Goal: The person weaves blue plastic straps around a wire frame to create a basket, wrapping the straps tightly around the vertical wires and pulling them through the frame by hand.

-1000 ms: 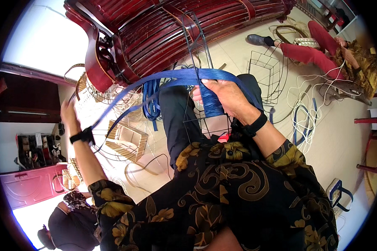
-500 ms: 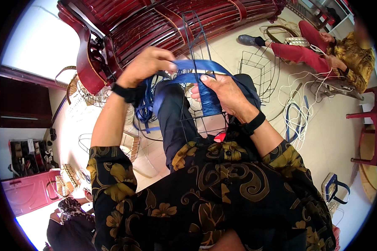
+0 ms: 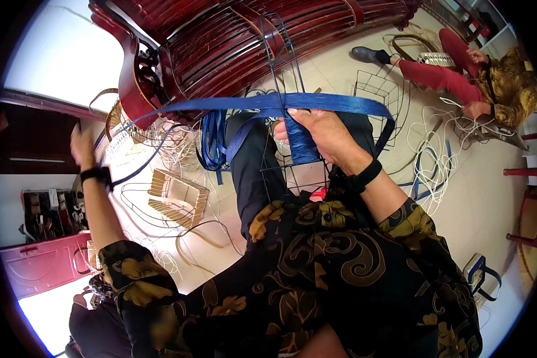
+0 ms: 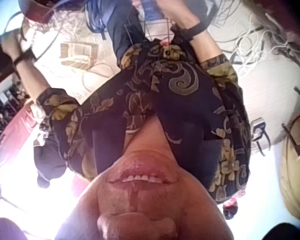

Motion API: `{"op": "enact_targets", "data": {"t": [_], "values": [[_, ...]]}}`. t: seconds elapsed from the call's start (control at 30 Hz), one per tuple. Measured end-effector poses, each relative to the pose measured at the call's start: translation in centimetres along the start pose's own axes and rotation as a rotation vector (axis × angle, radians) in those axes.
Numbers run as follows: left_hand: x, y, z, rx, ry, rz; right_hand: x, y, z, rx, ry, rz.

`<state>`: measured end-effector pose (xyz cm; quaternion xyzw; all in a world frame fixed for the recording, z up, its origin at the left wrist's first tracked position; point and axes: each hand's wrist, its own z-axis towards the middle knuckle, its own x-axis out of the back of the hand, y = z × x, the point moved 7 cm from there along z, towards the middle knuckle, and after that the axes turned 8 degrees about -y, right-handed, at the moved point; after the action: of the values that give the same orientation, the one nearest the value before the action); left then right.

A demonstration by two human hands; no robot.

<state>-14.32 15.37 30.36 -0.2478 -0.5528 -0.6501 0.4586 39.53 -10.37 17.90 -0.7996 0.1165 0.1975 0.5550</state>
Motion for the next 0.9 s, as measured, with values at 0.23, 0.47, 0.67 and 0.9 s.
{"op": "enact_targets", "data": {"t": [0.23, 0.47, 0.67, 0.9], "values": [[-20.0, 32.6, -20.4, -0.795, -1.288, -0.525, 0.1, -0.5, -0.3, 0.003, 0.05, -0.012], [-20.4, 35.4, -23.2, -0.836, -1.431, -0.465, 0.4, -0.6, -0.6, 0.048, 0.048, -0.004], [-15.2, 18.6, -11.1, -0.394, -1.131, -0.343, 0.5, -0.8, -0.7, 0.042, 0.055, -0.038], [12.0, -24.3, 0.6, 0.339, -0.17, 0.75, -0.1, -0.2, -0.1, 0.042, -0.011, -0.032]]}}
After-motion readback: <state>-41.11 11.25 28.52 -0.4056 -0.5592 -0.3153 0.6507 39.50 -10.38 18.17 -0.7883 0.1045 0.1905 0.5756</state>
